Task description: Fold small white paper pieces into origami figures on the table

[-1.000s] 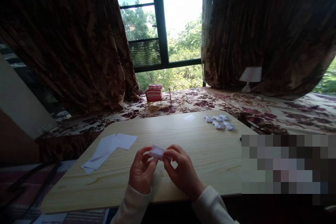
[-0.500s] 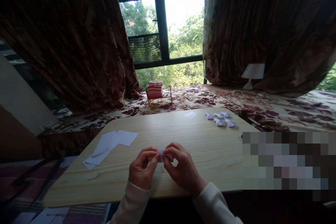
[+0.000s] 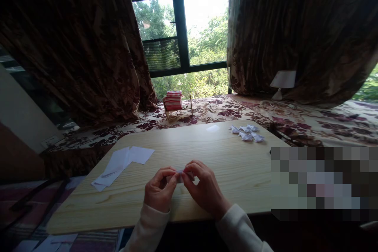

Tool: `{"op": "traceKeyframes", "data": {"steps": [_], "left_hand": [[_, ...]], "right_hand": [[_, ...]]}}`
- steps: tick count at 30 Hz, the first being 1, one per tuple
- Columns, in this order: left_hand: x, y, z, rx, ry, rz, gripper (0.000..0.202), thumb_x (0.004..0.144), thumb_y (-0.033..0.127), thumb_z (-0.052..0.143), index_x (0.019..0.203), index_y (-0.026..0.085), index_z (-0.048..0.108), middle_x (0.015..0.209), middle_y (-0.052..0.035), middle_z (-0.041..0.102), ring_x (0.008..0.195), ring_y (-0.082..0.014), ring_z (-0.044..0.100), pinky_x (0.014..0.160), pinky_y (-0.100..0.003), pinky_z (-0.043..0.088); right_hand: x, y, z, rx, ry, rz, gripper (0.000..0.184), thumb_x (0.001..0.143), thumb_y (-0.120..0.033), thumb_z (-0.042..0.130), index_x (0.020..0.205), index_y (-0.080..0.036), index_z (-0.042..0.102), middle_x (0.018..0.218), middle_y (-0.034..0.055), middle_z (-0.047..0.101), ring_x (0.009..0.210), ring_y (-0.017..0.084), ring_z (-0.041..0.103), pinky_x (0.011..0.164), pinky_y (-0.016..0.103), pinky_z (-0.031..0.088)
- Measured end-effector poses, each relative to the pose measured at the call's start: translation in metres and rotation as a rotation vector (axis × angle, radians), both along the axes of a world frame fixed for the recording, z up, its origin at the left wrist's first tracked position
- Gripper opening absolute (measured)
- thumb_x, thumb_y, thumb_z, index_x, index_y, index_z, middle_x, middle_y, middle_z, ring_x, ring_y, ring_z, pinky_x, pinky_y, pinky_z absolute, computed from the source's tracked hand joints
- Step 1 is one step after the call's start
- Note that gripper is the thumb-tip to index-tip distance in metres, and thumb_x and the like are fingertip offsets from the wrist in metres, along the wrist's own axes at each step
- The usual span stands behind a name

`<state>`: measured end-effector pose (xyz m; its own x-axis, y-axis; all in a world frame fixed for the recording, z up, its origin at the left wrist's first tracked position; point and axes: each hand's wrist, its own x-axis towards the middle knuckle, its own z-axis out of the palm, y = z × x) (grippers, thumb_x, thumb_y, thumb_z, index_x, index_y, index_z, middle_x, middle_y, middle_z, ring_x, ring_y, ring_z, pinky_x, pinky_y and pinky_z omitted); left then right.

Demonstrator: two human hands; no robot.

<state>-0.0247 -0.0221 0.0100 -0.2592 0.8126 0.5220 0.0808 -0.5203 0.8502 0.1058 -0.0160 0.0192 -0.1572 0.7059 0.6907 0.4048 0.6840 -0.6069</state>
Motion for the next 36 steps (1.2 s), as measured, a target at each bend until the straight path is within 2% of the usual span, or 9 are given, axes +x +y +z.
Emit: {"op": "traceKeyframes", "data": {"steps": [8, 18, 26, 28, 30, 36], "left_hand": [[0.001, 0.0, -0.004, -0.044, -0.025, -0.011, 0.007, 0.065, 0.02, 0.066, 0.062, 0.017, 0.061, 0.072, -0.0029, 0.06, 0.067, -0.0147, 0.058, 0.061, -0.022, 0.048], [0.0, 0.001, -0.006, -0.061, -0.023, -0.019, 0.01, 0.065, 0.022, 0.066, 0.061, 0.016, 0.058, 0.071, -0.0035, 0.06, 0.067, -0.0154, 0.058, 0.06, -0.023, 0.048], [-0.003, -0.007, 0.007, -0.058, 0.097, -0.035, 0.007, 0.066, 0.018, 0.065, 0.061, 0.017, 0.061, 0.072, -0.0039, 0.062, 0.068, -0.0163, 0.06, 0.063, -0.024, 0.048], [-0.003, -0.008, 0.011, -0.04, 0.146, -0.022, 0.007, 0.066, 0.017, 0.064, 0.06, 0.017, 0.061, 0.071, -0.0037, 0.062, 0.067, -0.0161, 0.06, 0.062, -0.024, 0.048], [-0.003, -0.009, 0.014, -0.016, 0.181, -0.005, 0.007, 0.066, 0.016, 0.064, 0.06, 0.018, 0.061, 0.071, -0.0033, 0.063, 0.066, -0.0156, 0.06, 0.061, -0.024, 0.047], [-0.004, -0.007, 0.012, -0.014, 0.178, 0.003, 0.006, 0.066, 0.014, 0.063, 0.061, 0.018, 0.062, 0.071, -0.003, 0.064, 0.068, -0.016, 0.06, 0.065, -0.024, 0.048]], "right_hand": [[-0.001, -0.001, 0.0, 0.012, -0.023, -0.015, 0.01, 0.079, -0.014, 0.051, 0.071, -0.02, 0.051, 0.066, -0.0004, 0.053, 0.061, 0.014, 0.05, 0.059, 0.026, 0.041], [-0.001, -0.003, 0.001, -0.002, -0.046, -0.028, 0.011, 0.08, -0.016, 0.05, 0.07, -0.02, 0.051, 0.062, -0.001, 0.053, 0.059, 0.013, 0.049, 0.057, 0.025, 0.04], [0.0, -0.002, 0.0, -0.044, -0.049, -0.034, 0.009, 0.079, -0.015, 0.052, 0.071, -0.02, 0.053, 0.063, -0.0013, 0.055, 0.059, 0.013, 0.05, 0.057, 0.025, 0.042], [0.0, 0.0, -0.002, -0.05, -0.036, -0.036, 0.006, 0.078, -0.014, 0.053, 0.079, -0.02, 0.055, 0.064, -0.0013, 0.057, 0.06, 0.013, 0.052, 0.059, 0.025, 0.043], [0.0, 0.001, -0.003, -0.051, -0.028, -0.025, 0.01, 0.078, -0.014, 0.053, 0.086, -0.02, 0.056, 0.067, -0.0006, 0.059, 0.062, 0.014, 0.054, 0.061, 0.026, 0.045], [0.0, 0.0, 0.0, -0.048, -0.041, 0.031, 0.013, 0.081, -0.013, 0.049, 0.073, -0.02, 0.054, 0.068, 0.0004, 0.057, 0.066, 0.014, 0.053, 0.062, 0.026, 0.044]]}}
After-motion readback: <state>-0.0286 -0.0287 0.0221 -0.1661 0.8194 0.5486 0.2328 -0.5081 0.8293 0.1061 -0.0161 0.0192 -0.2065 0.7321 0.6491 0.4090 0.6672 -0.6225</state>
